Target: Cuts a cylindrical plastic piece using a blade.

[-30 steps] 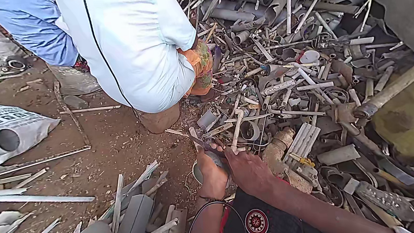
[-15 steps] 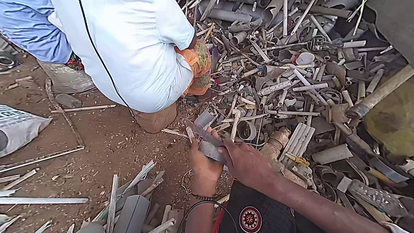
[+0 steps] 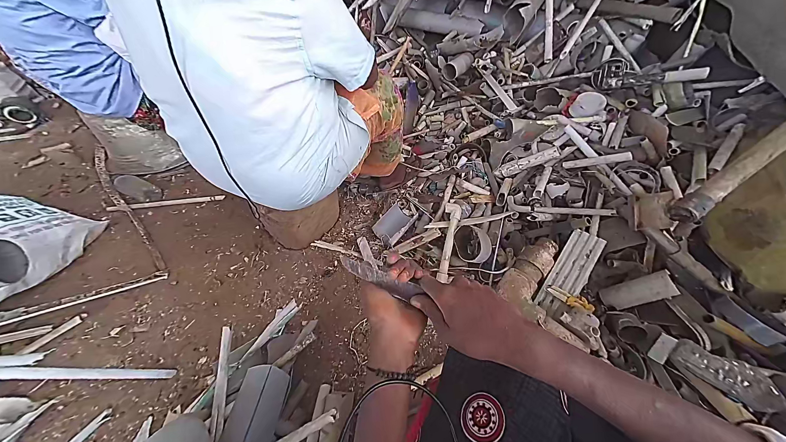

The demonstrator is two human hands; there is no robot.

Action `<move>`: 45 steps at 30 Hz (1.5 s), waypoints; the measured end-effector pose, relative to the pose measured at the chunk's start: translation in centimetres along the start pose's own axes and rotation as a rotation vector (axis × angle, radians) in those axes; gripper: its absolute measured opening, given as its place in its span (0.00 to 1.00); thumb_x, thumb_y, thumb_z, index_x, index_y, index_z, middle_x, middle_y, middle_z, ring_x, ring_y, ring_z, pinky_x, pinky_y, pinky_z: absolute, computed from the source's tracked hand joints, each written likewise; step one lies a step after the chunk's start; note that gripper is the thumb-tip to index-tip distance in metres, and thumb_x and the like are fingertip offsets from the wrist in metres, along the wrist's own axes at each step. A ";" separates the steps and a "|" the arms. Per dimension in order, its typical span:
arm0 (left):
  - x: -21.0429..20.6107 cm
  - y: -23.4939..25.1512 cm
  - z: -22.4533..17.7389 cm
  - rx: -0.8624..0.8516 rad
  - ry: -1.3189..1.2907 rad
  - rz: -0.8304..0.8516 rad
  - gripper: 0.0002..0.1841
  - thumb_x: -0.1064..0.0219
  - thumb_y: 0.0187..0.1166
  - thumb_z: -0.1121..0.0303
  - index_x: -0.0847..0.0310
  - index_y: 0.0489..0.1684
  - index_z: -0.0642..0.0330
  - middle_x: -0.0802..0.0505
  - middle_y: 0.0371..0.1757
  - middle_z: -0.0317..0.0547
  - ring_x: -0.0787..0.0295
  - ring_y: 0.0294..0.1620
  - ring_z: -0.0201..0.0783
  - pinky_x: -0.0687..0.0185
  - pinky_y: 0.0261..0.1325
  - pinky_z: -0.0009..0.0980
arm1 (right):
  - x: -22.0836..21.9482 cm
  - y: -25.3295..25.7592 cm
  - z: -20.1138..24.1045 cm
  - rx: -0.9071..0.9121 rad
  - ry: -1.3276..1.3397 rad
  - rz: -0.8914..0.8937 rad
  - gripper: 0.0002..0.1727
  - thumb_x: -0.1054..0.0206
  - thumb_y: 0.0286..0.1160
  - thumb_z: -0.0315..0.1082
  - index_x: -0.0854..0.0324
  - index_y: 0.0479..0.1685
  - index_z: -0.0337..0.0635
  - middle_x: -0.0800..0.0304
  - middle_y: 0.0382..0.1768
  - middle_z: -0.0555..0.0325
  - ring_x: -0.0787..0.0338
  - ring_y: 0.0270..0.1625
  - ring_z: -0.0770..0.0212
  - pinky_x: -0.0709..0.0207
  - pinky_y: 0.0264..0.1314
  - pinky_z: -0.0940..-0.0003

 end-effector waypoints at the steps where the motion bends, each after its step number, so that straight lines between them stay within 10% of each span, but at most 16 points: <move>1: -0.3 -0.1 0.0 -0.039 0.092 -0.007 0.35 0.75 0.91 0.41 0.25 0.32 0.52 0.17 0.17 0.34 0.15 0.18 0.30 0.14 0.25 0.27 | 0.4 -0.1 -0.4 -0.013 0.015 -0.052 0.27 0.59 0.96 0.51 0.26 0.73 0.42 0.13 0.54 0.38 0.11 0.60 0.38 0.20 0.58 0.40; 4: -1.2 -0.9 -0.2 -0.104 0.242 0.026 0.41 0.75 0.88 0.34 0.23 0.57 0.61 0.04 0.39 0.49 0.04 0.36 0.42 0.08 0.38 0.37 | 1.1 -0.4 -1.1 -0.063 -0.022 -0.192 0.27 0.60 0.96 0.52 0.27 0.74 0.44 0.11 0.48 0.40 0.09 0.56 0.38 0.19 0.55 0.41; 18: -0.7 -0.7 0.2 -0.200 0.279 0.076 0.48 0.83 0.84 0.31 0.19 0.29 0.59 0.16 0.13 0.39 0.17 0.13 0.35 0.15 0.23 0.31 | 0.0 -1.4 0.3 0.024 -0.021 -0.072 0.27 0.59 0.97 0.51 0.28 0.71 0.39 0.13 0.48 0.39 0.10 0.56 0.38 0.19 0.56 0.44; 23: -1.4 -1.5 0.5 -0.178 0.255 0.121 0.43 0.77 0.86 0.32 0.24 0.50 0.60 0.05 0.34 0.48 0.05 0.33 0.42 0.07 0.36 0.37 | 1.1 -1.3 -0.9 -0.040 -0.025 -0.209 0.27 0.60 0.96 0.52 0.29 0.76 0.44 0.10 0.48 0.41 0.09 0.55 0.39 0.18 0.54 0.43; 29: -1.3 -1.7 0.4 -0.209 0.335 0.046 0.47 0.78 0.81 0.26 0.20 0.48 0.57 0.04 0.31 0.44 0.08 0.25 0.36 0.11 0.32 0.33 | -0.4 -1.8 0.4 0.065 -0.079 -0.145 0.25 0.58 0.96 0.50 0.27 0.68 0.40 0.12 0.43 0.39 0.08 0.52 0.37 0.18 0.49 0.43; 39: -1.3 -1.7 0.9 -0.233 0.533 0.449 0.53 0.82 0.76 0.24 0.38 0.78 0.62 0.04 0.51 0.58 0.03 0.49 0.50 0.08 0.52 0.40 | -0.4 -2.2 -0.9 0.167 -0.046 -0.368 0.27 0.49 0.90 0.53 0.24 0.68 0.39 0.11 0.33 0.44 0.07 0.43 0.39 0.18 0.43 0.45; 45: -1.0 -1.5 1.3 -0.269 0.577 0.649 0.56 0.66 0.70 0.18 0.32 0.73 0.68 0.06 0.54 0.62 0.06 0.57 0.55 0.12 0.63 0.47 | 0.7 -2.5 -1.6 0.102 -0.044 -0.541 0.34 0.37 0.79 0.61 0.24 0.66 0.38 0.11 0.30 0.48 0.07 0.38 0.42 0.18 0.37 0.47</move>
Point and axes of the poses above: each hand's wrist, its own y-axis towards the middle knuckle, its own x-axis out of the back of the hand, z = x × y, the point moved 3 cm from there along y, towards the middle knuckle
